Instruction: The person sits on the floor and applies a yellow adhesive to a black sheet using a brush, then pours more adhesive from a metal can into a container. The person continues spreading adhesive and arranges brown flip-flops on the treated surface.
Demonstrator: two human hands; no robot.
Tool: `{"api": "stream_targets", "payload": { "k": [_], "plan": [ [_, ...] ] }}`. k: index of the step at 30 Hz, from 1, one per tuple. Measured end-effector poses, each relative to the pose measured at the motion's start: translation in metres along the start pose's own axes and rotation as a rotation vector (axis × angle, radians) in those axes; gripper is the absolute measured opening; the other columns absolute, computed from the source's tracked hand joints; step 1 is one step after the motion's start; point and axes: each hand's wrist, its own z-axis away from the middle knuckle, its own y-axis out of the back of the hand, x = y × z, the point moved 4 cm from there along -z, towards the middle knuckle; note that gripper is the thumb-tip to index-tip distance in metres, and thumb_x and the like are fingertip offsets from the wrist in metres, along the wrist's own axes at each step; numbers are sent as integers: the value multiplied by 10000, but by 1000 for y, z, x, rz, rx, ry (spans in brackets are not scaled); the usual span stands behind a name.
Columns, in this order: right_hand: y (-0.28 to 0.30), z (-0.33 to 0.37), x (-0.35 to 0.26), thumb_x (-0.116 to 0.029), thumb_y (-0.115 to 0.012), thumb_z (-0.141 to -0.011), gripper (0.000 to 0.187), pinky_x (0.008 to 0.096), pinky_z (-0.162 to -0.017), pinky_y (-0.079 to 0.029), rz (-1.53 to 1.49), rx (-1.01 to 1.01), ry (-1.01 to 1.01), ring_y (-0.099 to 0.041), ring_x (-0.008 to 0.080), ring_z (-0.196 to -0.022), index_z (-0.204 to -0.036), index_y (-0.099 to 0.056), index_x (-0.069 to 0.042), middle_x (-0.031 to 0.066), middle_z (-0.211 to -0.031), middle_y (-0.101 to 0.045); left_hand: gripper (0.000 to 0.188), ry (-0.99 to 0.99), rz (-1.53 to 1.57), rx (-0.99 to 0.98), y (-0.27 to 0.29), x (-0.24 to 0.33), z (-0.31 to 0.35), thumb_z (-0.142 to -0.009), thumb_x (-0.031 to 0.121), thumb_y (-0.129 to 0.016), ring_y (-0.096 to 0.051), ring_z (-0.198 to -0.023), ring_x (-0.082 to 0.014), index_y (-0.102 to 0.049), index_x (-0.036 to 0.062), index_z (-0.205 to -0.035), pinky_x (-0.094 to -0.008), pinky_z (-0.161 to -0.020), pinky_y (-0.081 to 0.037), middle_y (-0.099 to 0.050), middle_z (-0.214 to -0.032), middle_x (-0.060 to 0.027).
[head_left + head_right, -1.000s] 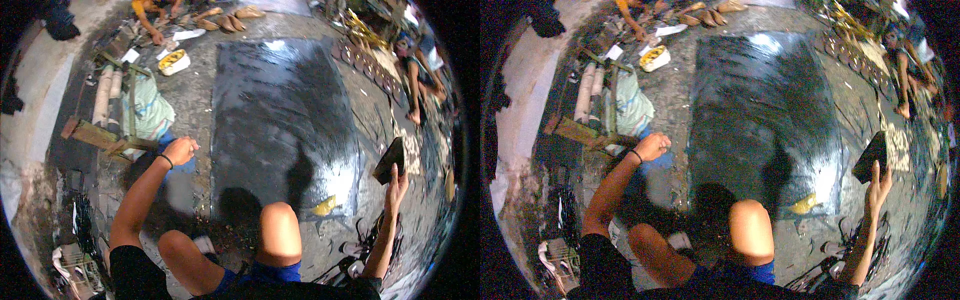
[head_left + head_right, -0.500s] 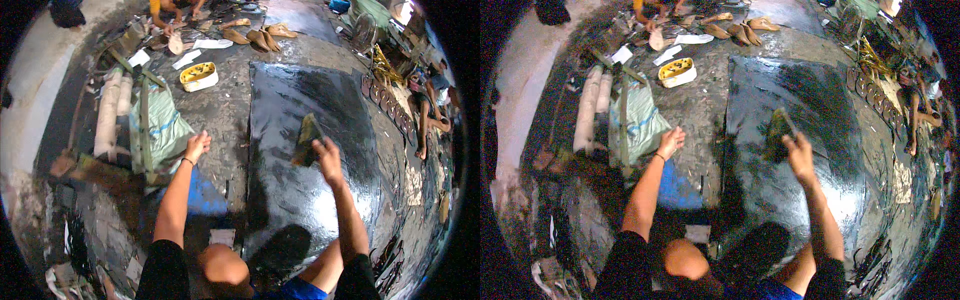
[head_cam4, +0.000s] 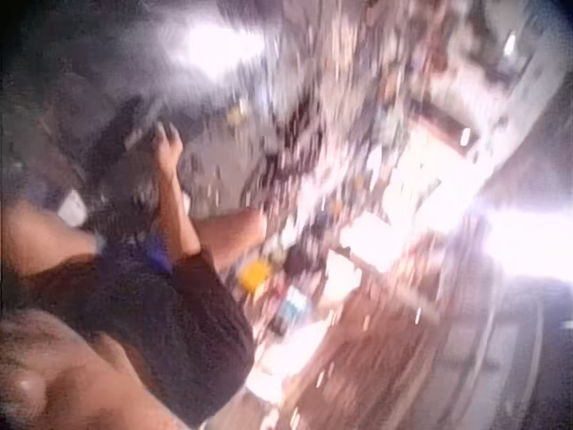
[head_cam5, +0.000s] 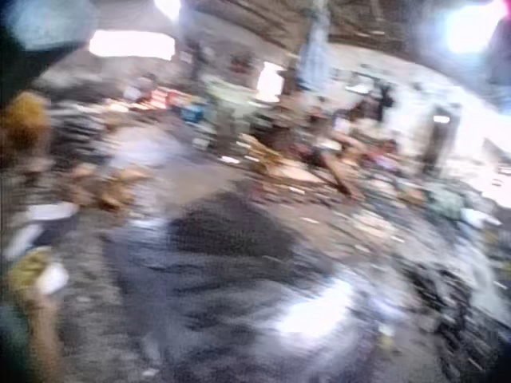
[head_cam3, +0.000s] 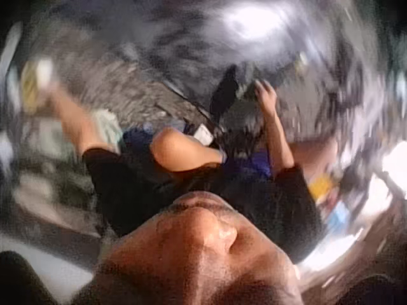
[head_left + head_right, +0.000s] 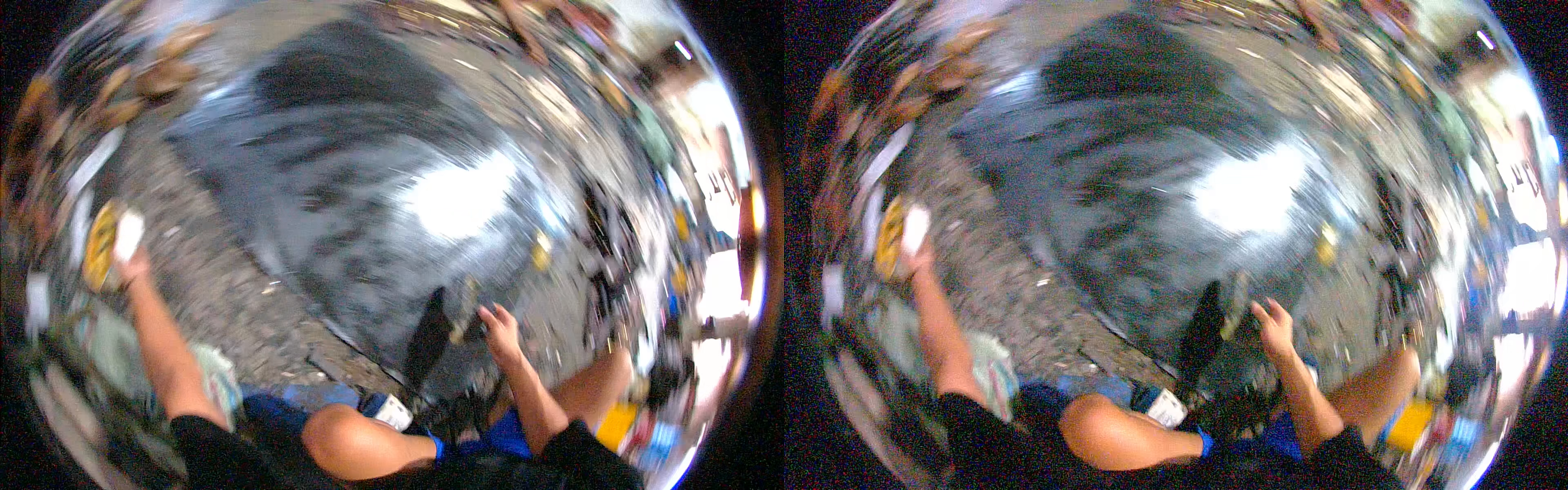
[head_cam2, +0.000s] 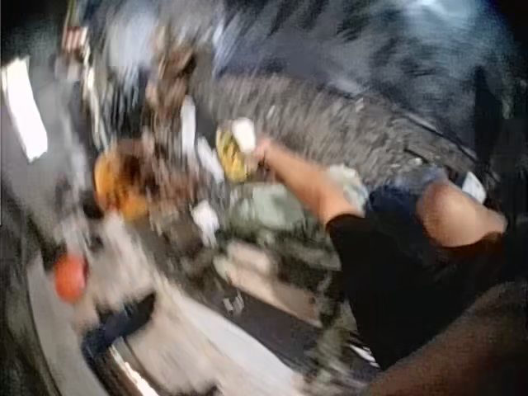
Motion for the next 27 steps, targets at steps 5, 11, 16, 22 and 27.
{"api": "stream_targets", "payload": {
  "k": [5, 11, 16, 22, 27],
  "plan": [
    [143, 16, -19, -165, -687, -856, 280, 286, -732, -455, 245, 472, 181, -533, 109, -811, -1065, -628, 12, 25, -913, -631, 455, 27, 203, 433, -20, -121, 85, -835, 145, -546, -454, -1216, -341, -491, -25, -1254, -468, -1061, -361, -520, -1283, -153],
    [233, -46, -60, -132, -604, -842, 290, 428, -816, -457, 751, 816, 543, -573, 376, -933, -1120, -598, -50, 198, -998, -583, 566, 32, 139, 372, -167, -76, 188, -792, 23, -590, -334, -1315, -400, -407, -71, -1319, -573, -1128, -265, -404, -1402, -197],
    [232, -129, -68, -63, -573, -822, 351, 424, -817, -495, 941, 357, 584, -597, 370, -935, -1159, -614, -156, 153, -1014, -591, 647, 263, 92, 153, -246, -92, 255, -813, 83, -614, -264, -1360, -397, -331, -65, -1376, -610, -1131, -232, -312, -1460, -194],
    [208, -143, -46, -105, -575, -788, 389, 446, -734, -534, 978, 296, 615, -643, 370, -901, -1170, -601, -175, 145, -1056, -648, 643, 506, -44, 48, -343, -149, 330, -841, 172, -612, -290, -1333, -411, -326, -125, -1333, -604, -1131, -232, -335, -1395, -246],
    [180, -74, -4, -80, -569, -819, 321, 432, -757, -537, 923, 278, 573, -642, 356, -877, -1135, -612, -116, 134, -981, -644, 623, 722, -88, -231, -418, -237, 355, -849, 233, -596, -323, -1329, -385, -371, -35, -1364, -597, -1121, -243, -352, -1409, -225]
  ]
}}
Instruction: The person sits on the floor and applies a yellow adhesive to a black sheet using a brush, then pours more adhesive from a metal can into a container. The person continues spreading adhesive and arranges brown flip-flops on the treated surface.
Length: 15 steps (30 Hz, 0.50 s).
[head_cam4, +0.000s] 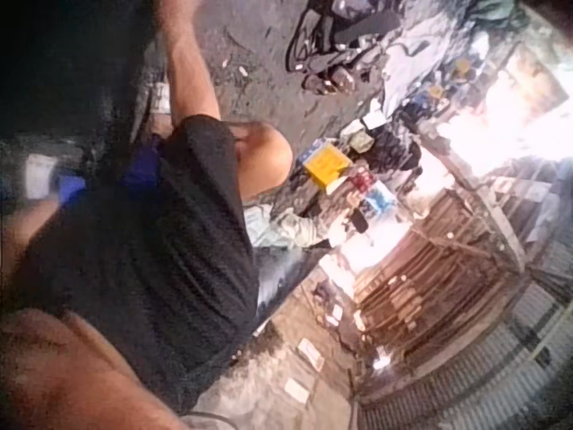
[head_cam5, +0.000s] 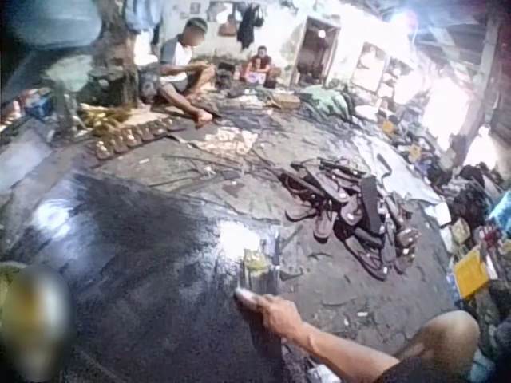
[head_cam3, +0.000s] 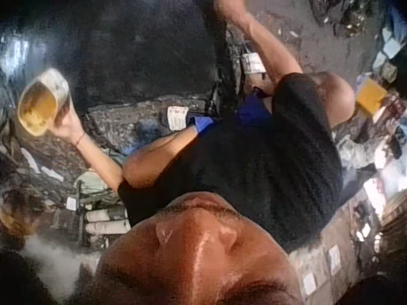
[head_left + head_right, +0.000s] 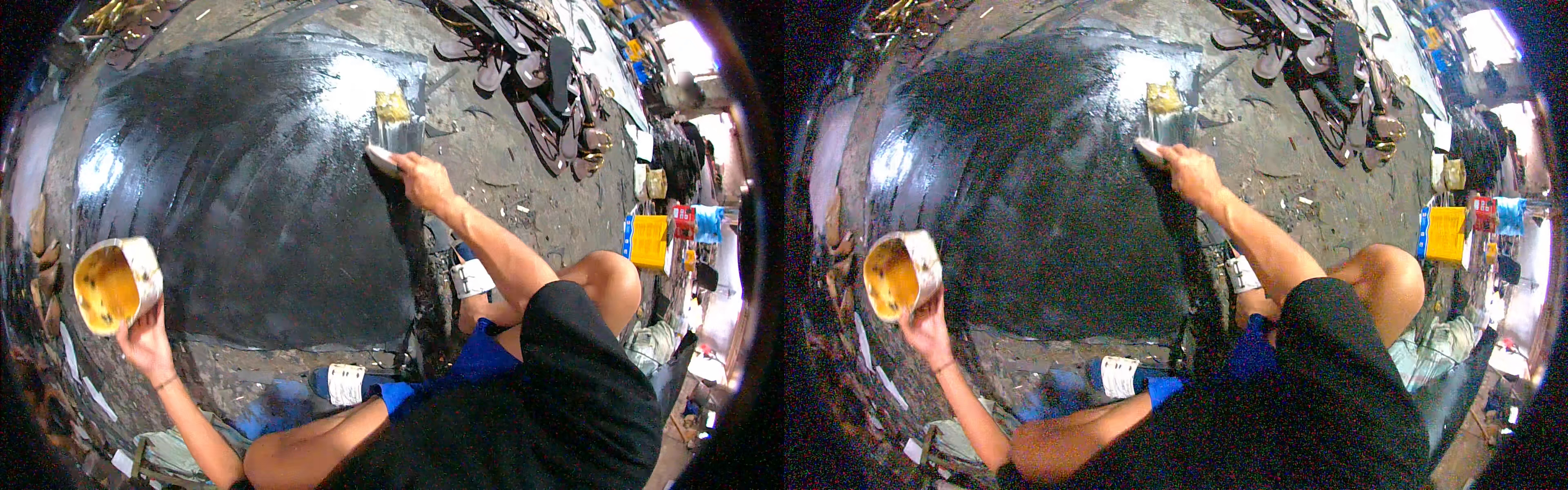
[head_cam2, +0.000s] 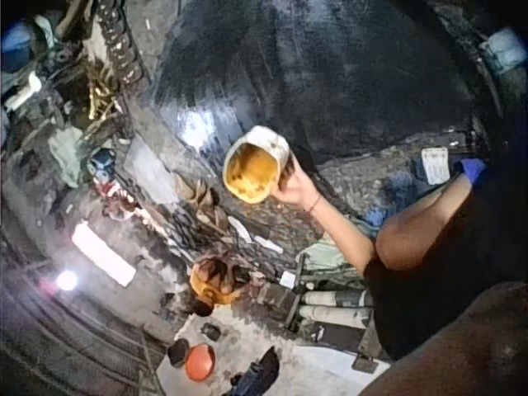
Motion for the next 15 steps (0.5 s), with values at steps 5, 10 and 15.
{"api": "stream_targets", "payload": {
  "k": [5, 10, 15],
  "plan": [
    [-6, 62, -37, -49, -568, -800, 385, 452, -757, -525, -93, -91, 13, -637, 365, -898, -1178, -596, -114, 147, -1035, -645, 575, 148, -160, -124, -59, -57, -39, -839, 259, -600, -422, -1258, -325, -423, 56, -1348, -577, -1061, -353, -459, -1324, -153],
    [37, 38, -19, -147, -623, -882, 274, 326, -742, -515, -607, -177, -245, -619, 126, -835, -1119, -632, -12, 87, -894, -690, 464, 374, -359, -170, -88, -133, -56, -816, 256, -646, -500, -1138, -274, -519, 101, -1234, -515, -982, -421, -535, -1234, -95],
    [156, -24, -95, -171, -651, -905, 314, 249, -757, -491, -909, -118, -71, -585, 73, -845, -1144, -601, 26, 16, -951, -659, 457, 475, -389, -209, -96, -188, -30, -804, 253, -685, -540, -1116, -244, -543, 63, -1195, -499, -911, -477, -575, -1157, -87]
  ]
}}
